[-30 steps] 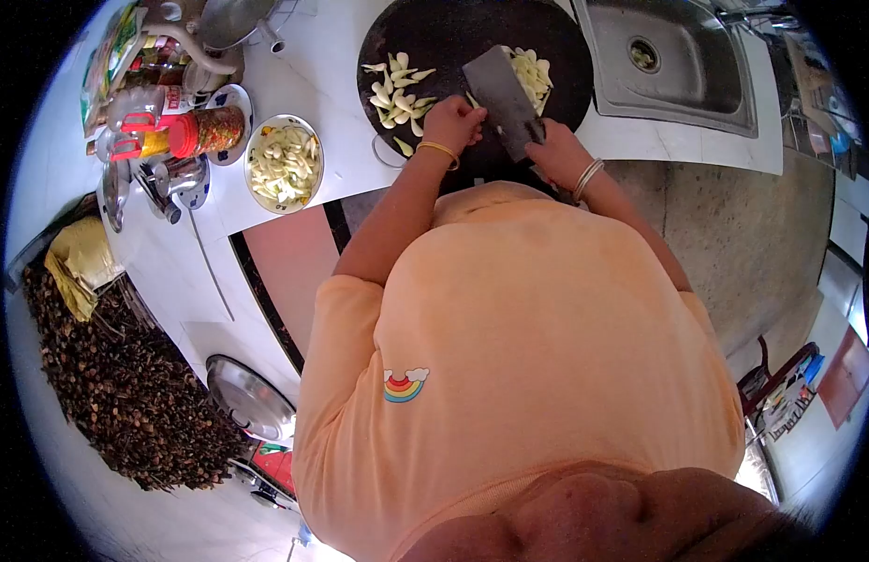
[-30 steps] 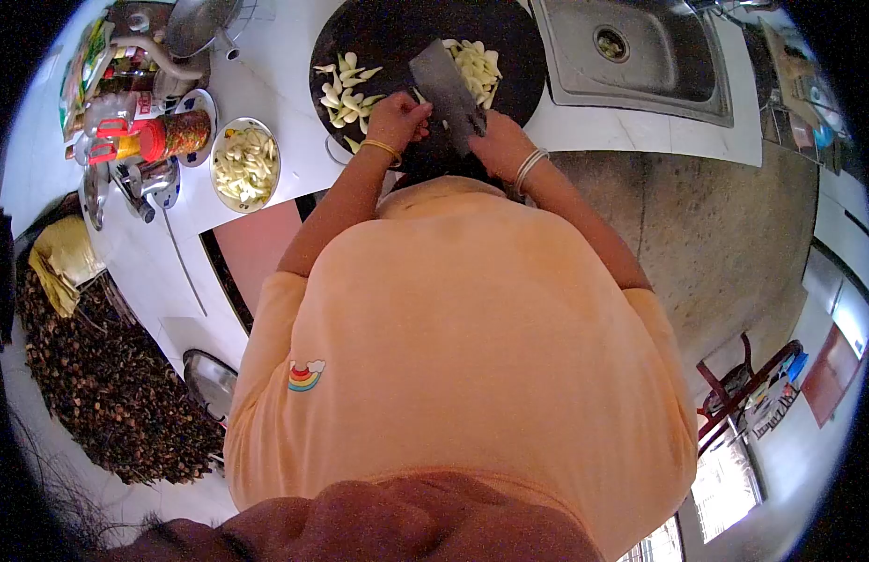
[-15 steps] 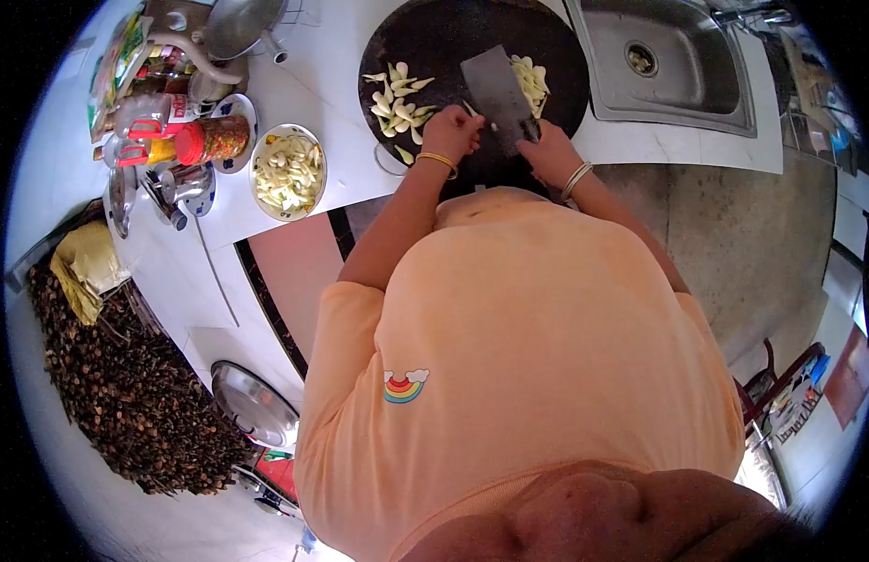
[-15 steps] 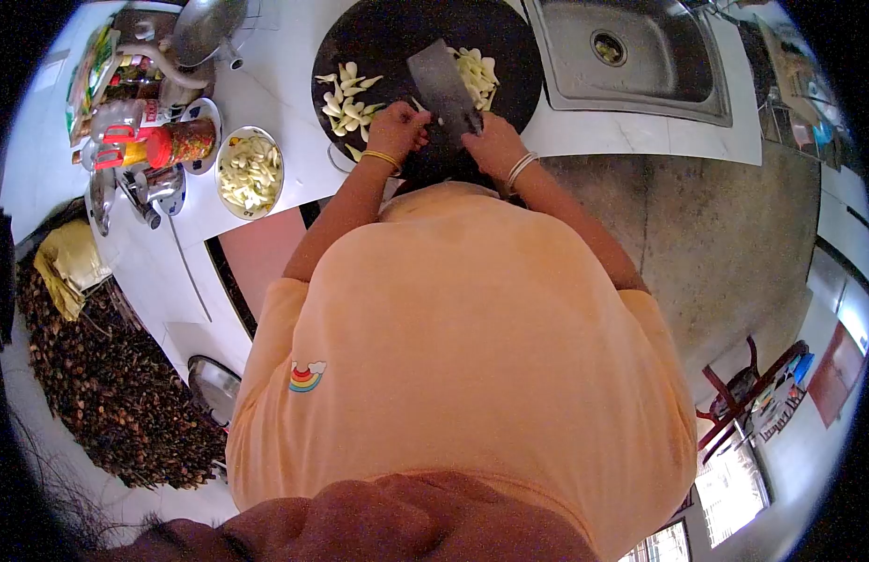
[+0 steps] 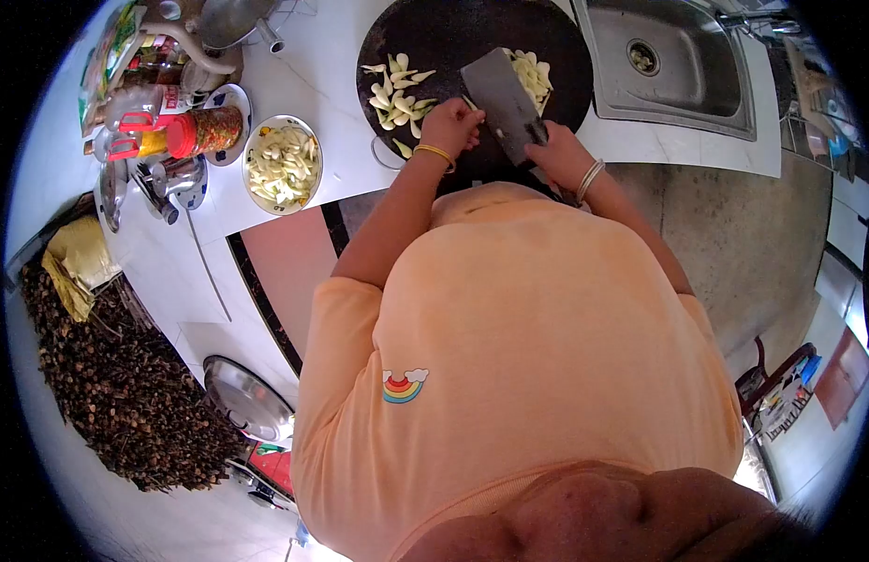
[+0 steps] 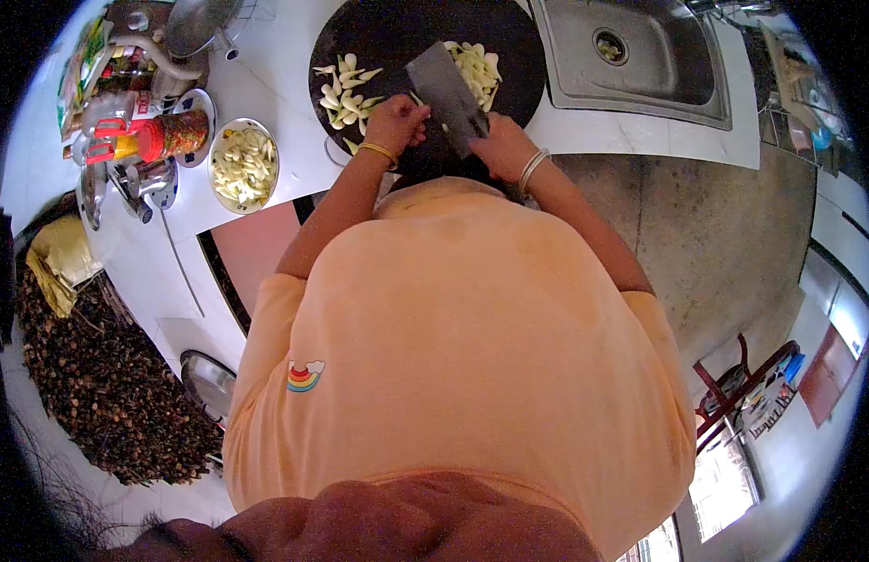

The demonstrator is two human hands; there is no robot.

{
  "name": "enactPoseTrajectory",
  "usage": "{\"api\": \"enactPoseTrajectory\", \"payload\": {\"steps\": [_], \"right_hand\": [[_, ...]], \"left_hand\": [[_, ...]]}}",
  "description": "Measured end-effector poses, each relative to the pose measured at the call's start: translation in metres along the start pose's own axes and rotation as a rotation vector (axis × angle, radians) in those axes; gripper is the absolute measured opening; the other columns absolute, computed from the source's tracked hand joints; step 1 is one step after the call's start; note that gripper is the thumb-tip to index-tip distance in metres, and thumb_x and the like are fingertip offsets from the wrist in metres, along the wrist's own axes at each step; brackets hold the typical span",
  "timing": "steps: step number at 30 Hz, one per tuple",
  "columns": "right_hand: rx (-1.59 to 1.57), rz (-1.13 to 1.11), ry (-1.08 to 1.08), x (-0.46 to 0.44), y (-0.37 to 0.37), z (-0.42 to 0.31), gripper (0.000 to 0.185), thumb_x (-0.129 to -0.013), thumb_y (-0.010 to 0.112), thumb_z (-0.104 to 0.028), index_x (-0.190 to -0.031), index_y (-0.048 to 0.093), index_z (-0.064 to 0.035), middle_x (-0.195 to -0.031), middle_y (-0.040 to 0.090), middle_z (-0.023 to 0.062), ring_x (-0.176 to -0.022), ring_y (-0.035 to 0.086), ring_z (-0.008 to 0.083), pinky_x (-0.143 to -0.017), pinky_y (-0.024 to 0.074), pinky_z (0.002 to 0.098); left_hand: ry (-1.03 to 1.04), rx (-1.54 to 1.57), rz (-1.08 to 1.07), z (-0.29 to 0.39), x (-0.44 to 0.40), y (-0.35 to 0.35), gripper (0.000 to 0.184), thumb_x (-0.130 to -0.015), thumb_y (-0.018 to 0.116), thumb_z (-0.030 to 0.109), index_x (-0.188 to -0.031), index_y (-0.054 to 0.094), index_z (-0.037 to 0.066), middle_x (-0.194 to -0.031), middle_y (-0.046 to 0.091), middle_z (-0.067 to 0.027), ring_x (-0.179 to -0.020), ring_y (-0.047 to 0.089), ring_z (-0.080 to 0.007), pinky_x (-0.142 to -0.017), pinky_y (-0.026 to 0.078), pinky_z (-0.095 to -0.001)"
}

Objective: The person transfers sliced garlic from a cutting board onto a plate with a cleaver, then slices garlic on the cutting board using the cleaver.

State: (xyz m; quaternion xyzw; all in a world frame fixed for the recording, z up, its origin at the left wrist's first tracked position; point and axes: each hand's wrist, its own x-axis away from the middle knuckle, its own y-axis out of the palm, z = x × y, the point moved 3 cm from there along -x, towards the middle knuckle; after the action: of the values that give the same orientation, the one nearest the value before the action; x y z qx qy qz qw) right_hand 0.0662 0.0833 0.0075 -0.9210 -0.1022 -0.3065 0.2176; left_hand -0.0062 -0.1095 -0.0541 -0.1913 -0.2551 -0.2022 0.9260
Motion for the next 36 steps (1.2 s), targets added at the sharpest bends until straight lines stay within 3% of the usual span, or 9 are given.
{"api": "enactPoseTrajectory", "payload": {"steps": [6,8,13,17,20,23,29,33,36], "right_hand": [[0.010,-0.012,-0.014,-0.008,-0.002,-0.007,0.027,-0.082,0.063,-0.017,-0.090,0.053,0.0066,-0.065,0.058,0.0113,-0.044,0.055,0.0177,-0.038,0.0455,0.0322],[0.053,-0.037,0.064,-0.010,0.001,-0.013,0.034,-0.083,0.062,-0.020,-0.096,0.056,0.0113,-0.074,0.065,0.0229,-0.061,0.066,0.0336,-0.058,0.0534,0.0410],[0.161,0.175,-0.118,-0.029,0.030,0.020,0.036,-0.083,0.062,-0.024,-0.097,0.058,0.0090,-0.081,0.065,0.0256,-0.078,0.064,0.0433,-0.073,0.0518,0.0463],[0.053,0.146,-0.108,-0.032,0.027,0.028,0.039,-0.082,0.063,-0.027,-0.099,0.058,0.0078,-0.088,0.064,0.0271,-0.086,0.062,0.0442,-0.078,0.0499,0.0483],[-0.027,0.198,-0.086,-0.033,0.023,0.029,0.041,-0.082,0.063,-0.028,-0.100,0.056,0.0084,-0.089,0.064,0.0277,-0.087,0.063,0.0432,-0.078,0.0497,0.0485],[-0.080,0.253,-0.043,-0.020,0.017,0.020,0.040,-0.082,0.063,-0.027,-0.099,0.055,0.0080,-0.088,0.063,0.0297,-0.086,0.062,0.0442,-0.078,0.0498,0.0485],[0.085,0.191,-0.181,-0.019,0.023,0.020,0.037,-0.082,0.063,-0.025,-0.098,0.056,0.0079,-0.095,0.062,0.0312,-0.092,0.061,0.0442,-0.083,0.0486,0.0479],[0.157,0.143,-0.153,-0.019,0.021,0.025,0.038,-0.082,0.063,-0.024,-0.101,0.054,0.0076,-0.098,0.061,0.0316,-0.095,0.060,0.0451,-0.084,0.0484,0.0487],[0.221,0.253,-0.174,-0.018,0.015,0.025,0.039,-0.081,0.062,-0.023,-0.102,0.053,0.0076,-0.097,0.062,0.0318,-0.094,0.060,0.0459,-0.083,0.0487,0.0494]], "left_hand": [[0.006,-0.003,-0.017,-0.003,-0.002,0.000,0.022,-0.091,0.065,0.022,-0.086,0.062,0.001,-0.068,0.065,-0.0082,-0.057,0.064,-0.0154,-0.049,0.052,-0.0284],[-0.009,-0.009,-0.017,-0.002,-0.002,-0.001,0.021,-0.091,0.065,0.022,-0.087,0.063,0.001,-0.067,0.065,-0.0077,-0.057,0.064,-0.0152,-0.049,0.052,-0.0284],[0.010,-0.069,-0.013,-0.006,-0.006,0.004,0.024,-0.091,0.064,0.026,-0.090,0.064,0.002,-0.069,0.066,-0.0079,-0.057,0.065,-0.0152,-0.050,0.052,-0.0294],[0.096,-0.271,0.090,-0.004,-0.002,0.005,0.034,-0.092,0.060,0.035,-0.090,0.065,0.002,-0.077,0.069,-0.0128,-0.064,0.068,-0.0228,-0.063,0.054,-0.0342],[0.271,-0.516,0.328,0.013,0.009,-0.012,0.026,-0.089,0.062,0.031,-0.094,0.067,0.006,-0.095,0.068,-0.0160,-0.088,0.065,-0.0362,-0.078,0.052,-0.0428],[0.373,-0.769,0.504,0.025,0.019,-0.047,0.021,-0.088,0.061,0.026,-0.095,0.067,0.007,-0.103,0.063,-0.0157,-0.090,0.064,-0.0359,-0.078,0.052,-0.0446],[0.244,-1.033,0.417,0.023,0.005,-0.056,0.018,-0.086,0.062,0.021,-0.095,0.066,0.005,-0.103,0.058,-0.0154,-0.092,0.064,-0.0330,-0.076,0.053,-0.0460],[0.376,-0.987,0.499,0.036,0.008,-0.044,0.020,-0.085,0.064,0.021,-0.092,0.066,0.002,-0.099,0.062,-0.0163,-0.088,0.065,-0.0320,-0.076,0.053,-0.0438],[0.325,-0.535,0.364,0.026,-0.004,-0.022,0.025,-0.084,0.067,0.027,-0.088,0.067,0.002,-0.080,0.069,-0.0166,-0.080,0.068,-0.0262,-0.071,0.053,-0.0382]]}}
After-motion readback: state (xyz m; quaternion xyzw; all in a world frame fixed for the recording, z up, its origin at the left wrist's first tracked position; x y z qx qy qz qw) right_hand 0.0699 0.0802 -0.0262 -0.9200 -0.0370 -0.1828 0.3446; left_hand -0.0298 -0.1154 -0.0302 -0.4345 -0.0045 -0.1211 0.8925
